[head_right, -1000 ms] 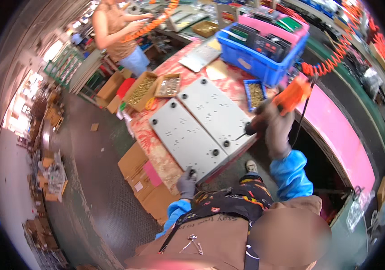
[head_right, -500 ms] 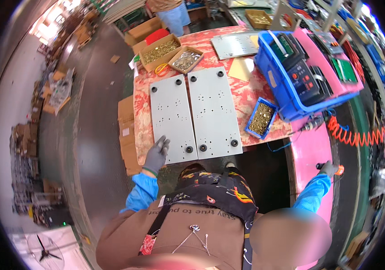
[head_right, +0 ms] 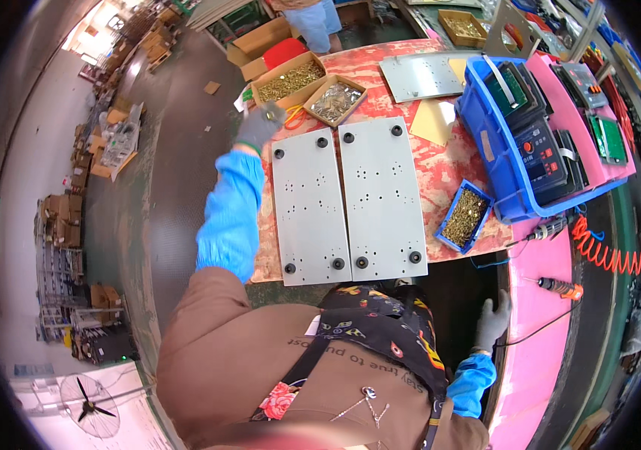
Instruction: The person assembles a metal housing by attaching a base plate, housing panels, and a circuit board component, then securing them with screws using an electric screwdriver.
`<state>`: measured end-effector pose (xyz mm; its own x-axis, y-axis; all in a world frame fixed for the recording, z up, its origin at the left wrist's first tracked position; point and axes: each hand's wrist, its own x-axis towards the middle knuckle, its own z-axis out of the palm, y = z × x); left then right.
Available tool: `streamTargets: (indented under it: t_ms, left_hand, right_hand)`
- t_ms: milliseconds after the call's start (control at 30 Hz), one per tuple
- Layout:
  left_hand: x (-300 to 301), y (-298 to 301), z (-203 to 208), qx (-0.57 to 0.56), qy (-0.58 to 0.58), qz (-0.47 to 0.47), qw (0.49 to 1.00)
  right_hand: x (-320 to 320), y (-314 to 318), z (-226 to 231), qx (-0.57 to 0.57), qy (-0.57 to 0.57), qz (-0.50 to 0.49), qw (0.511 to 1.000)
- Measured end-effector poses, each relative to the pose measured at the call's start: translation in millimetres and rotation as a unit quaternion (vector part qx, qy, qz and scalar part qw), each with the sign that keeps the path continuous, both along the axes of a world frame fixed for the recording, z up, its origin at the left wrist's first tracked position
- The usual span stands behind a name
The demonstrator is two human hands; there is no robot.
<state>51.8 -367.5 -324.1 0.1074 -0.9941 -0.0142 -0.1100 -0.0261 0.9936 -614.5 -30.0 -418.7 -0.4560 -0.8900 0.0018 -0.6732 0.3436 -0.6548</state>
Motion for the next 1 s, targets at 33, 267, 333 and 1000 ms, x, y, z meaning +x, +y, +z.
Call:
streamTargets:
  t_ms: [33,267,333,1000]
  left_hand:
    - [-134.5,-35.2,42.7,0.041,-0.422,0.001,0.906]
    - [-29.0,-103.1,14.1,-0.184,-0.146,-0.01,0.972]
    - [-45.1,-64.4,6.2,-0.171,-0.058,0.122,0.976]
    - [-174.7,384.5,-119.5,0.231,-0.162,0.347,0.894]
  right_hand:
    - [3.0,29.2,14.9,0.048,0.089,-0.052,0.994]
    - [136.9,-12.2,66.3,0.105,-0.155,0.068,0.98]
    - [155.7,-42.3,53.3,0.081,-0.194,0.134,0.969]
    - [204.1,-164.2,16.6,0.26,0.101,0.193,0.941]
